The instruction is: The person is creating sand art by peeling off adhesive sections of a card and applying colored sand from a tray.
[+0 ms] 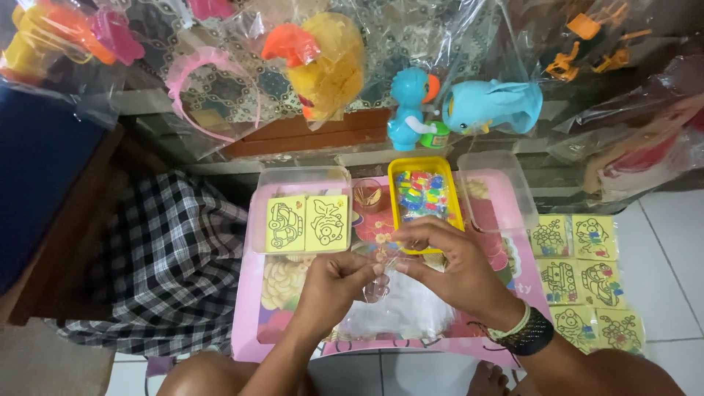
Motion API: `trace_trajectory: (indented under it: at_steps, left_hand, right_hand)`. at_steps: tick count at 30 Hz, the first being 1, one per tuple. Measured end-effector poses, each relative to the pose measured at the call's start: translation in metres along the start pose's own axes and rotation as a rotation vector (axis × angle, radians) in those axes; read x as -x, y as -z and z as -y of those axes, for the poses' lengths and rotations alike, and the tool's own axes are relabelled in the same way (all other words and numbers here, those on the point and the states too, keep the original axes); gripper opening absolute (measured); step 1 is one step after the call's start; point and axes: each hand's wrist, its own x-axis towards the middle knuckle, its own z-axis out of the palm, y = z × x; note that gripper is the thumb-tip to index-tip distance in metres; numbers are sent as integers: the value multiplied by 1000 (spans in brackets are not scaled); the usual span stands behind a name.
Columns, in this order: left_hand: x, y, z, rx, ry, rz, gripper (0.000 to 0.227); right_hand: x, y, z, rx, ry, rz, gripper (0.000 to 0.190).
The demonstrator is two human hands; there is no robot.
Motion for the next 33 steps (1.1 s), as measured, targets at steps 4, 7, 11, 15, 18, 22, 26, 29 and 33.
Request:
trace_trajectory:
  at_steps: [4,7,11,15,18,22,26,29,33]
  left_hand:
    - [0,4,4,-104,-42,-15,16]
    - [3,5,0,-99,-64,40,13]
    - [2,8,10,119,42,235,8]
    - [6,10,12,142,103,313,16]
    - [10,4,9,215,162,402,31]
    - [7,0,19,264,114,412,45]
    - [9,9,-10,-104,85,239,84]
    - [10,5,-16,-100,239,299,62]
    - [12,1,7,-44,97,466,54]
  right_hand:
    - [4,0,-7,-177,-173,75,42]
    - [3,8,-6,-272,-62,213,28]
    - [2,20,8,-552,-38,474,50]
    - [5,14,10,-310,-70,447,58]
    - [6,6,12,-315,-45,325,20]
    - [4,2,4,-254,-71,253,8]
    - [2,5,-9,-100,-97,229,23]
    - [3,-1,-16,34,-11,195,15]
    - [5,-6,-17,148,36,182,19]
